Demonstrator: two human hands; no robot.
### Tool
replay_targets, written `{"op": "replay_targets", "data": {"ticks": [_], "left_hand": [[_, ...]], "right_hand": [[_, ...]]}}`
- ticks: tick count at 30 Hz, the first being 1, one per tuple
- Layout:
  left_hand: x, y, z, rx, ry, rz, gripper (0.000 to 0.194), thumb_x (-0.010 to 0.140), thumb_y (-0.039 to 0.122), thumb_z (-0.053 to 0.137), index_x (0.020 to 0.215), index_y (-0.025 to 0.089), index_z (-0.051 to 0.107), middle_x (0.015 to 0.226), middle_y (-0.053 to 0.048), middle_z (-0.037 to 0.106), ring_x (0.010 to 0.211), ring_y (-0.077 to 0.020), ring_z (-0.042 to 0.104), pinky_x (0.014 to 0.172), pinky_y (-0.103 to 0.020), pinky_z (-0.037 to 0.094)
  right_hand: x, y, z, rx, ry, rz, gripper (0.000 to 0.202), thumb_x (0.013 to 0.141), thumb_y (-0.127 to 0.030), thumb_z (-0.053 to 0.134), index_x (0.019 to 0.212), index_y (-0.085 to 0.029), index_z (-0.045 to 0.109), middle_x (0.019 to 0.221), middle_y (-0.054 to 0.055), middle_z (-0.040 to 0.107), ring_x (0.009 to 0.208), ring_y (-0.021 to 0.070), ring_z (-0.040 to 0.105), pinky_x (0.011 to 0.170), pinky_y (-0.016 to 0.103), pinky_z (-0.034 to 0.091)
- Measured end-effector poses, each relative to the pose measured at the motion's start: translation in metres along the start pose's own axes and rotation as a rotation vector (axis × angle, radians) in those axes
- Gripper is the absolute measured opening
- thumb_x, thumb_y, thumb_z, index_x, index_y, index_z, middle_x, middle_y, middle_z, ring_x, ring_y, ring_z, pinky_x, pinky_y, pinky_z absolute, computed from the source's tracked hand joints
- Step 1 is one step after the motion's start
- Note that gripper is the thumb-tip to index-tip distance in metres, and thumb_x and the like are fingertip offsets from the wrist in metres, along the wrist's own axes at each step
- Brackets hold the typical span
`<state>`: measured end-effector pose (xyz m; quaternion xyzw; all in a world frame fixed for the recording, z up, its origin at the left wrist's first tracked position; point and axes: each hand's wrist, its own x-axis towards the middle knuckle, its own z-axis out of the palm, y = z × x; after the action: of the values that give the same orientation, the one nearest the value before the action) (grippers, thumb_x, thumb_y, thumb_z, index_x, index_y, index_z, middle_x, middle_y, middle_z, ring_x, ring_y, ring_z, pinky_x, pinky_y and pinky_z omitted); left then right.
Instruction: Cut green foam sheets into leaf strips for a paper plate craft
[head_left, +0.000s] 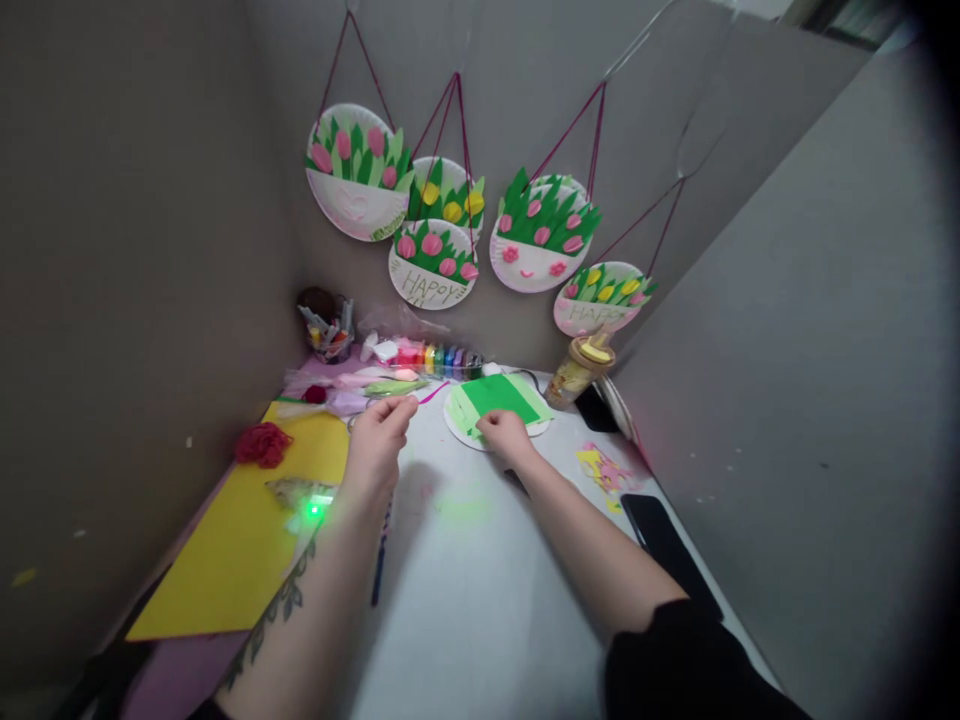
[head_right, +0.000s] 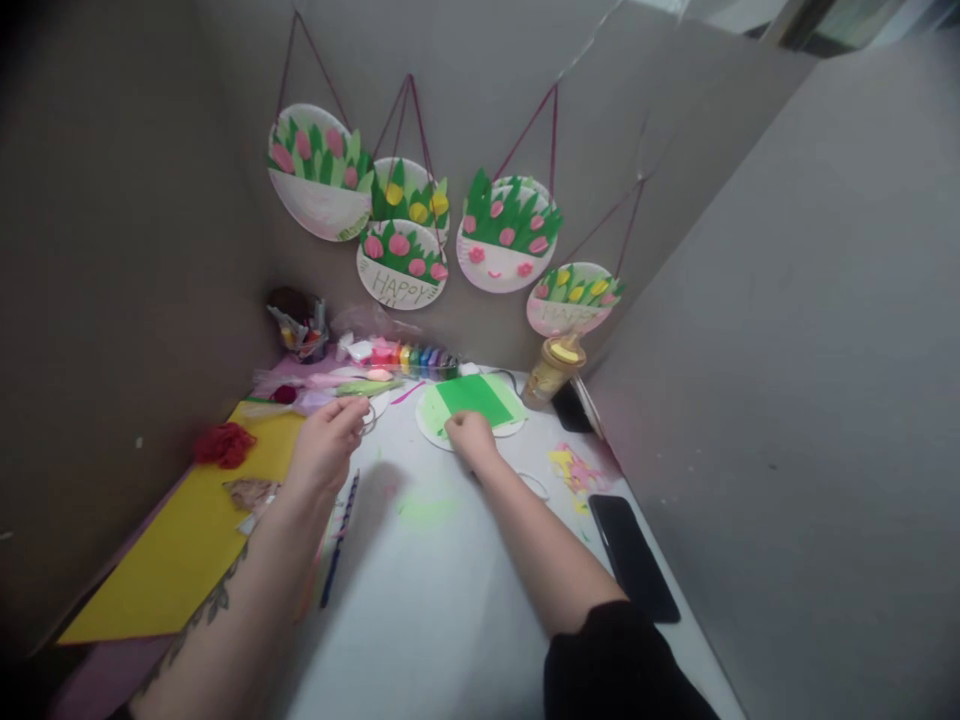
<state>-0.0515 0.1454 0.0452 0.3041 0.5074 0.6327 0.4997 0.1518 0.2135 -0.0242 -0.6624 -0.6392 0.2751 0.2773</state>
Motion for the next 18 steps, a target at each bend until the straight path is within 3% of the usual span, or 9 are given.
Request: {"op": "replay_targets", "data": {"ticks": [4, 8, 12, 15, 18], "left_hand": [[-0.003, -0.004, 0.005, 0.108, -0.049, 0.034, 0.027, 0.061, 0.040, 0.073, 0.071, 0.016, 0.064, 0.055, 0.005, 0.044, 0.048, -0.0056, 0.028, 0.044, -0.020, 0.017], [-0.012, -0.008, 0.014, 0.342, -0.176, 0.155, 0.023, 0.068, 0.038, 0.068, 0.074, 0.016, 0.069, 0.062, 0.001, 0.058, 0.054, -0.0097, 0.042, 0.051, -0.022, 0.030], [-0.021, -0.019, 0.008, 0.692, -0.289, 0.328, 0.015, 0.071, 0.028, 0.064, 0.081, 0.020, 0.071, 0.080, -0.003, 0.068, 0.062, -0.0132, 0.052, 0.065, -0.025, 0.038], [-0.031, -0.039, -0.004, 0.928, -0.428, 0.342, 0.017, 0.073, 0.027, 0.062, 0.086, 0.021, 0.072, 0.085, -0.004, 0.069, 0.065, -0.0158, 0.054, 0.069, -0.027, 0.040], [-0.046, -0.061, -0.012, 1.076, -0.537, 0.298, 0.024, 0.072, 0.024, 0.062, 0.094, 0.022, 0.071, 0.093, -0.006, 0.068, 0.074, -0.0186, 0.058, 0.072, -0.028, 0.041]], "right_hand": [[-0.065, 0.020, -0.013, -0.034, -0.081, -0.138, 0.014, 0.075, -0.023, 0.053, 0.071, -0.019, 0.065, 0.076, 0.003, 0.064, 0.077, 0.0196, 0.057, 0.071, 0.028, 0.040], [-0.114, 0.031, -0.010, -0.249, -0.152, -0.360, 0.019, 0.075, -0.017, 0.056, 0.092, -0.019, 0.064, 0.095, 0.008, 0.064, 0.094, 0.0230, 0.053, 0.084, 0.033, 0.039], [-0.124, 0.035, -0.003, -0.243, -0.196, -0.287, 0.031, 0.073, -0.011, 0.057, 0.104, -0.017, 0.059, 0.095, 0.008, 0.062, 0.090, 0.0208, 0.053, 0.082, 0.031, 0.039], [-0.121, 0.038, -0.003, -0.181, -0.229, -0.273, 0.022, 0.071, -0.009, 0.056, 0.089, -0.018, 0.062, 0.083, 0.004, 0.060, 0.079, 0.0177, 0.053, 0.075, 0.028, 0.038], [-0.121, 0.042, -0.005, -0.117, -0.178, -0.304, 0.012, 0.071, -0.010, 0.055, 0.073, -0.019, 0.062, 0.075, 0.002, 0.057, 0.074, 0.0165, 0.051, 0.070, 0.027, 0.037]]}}
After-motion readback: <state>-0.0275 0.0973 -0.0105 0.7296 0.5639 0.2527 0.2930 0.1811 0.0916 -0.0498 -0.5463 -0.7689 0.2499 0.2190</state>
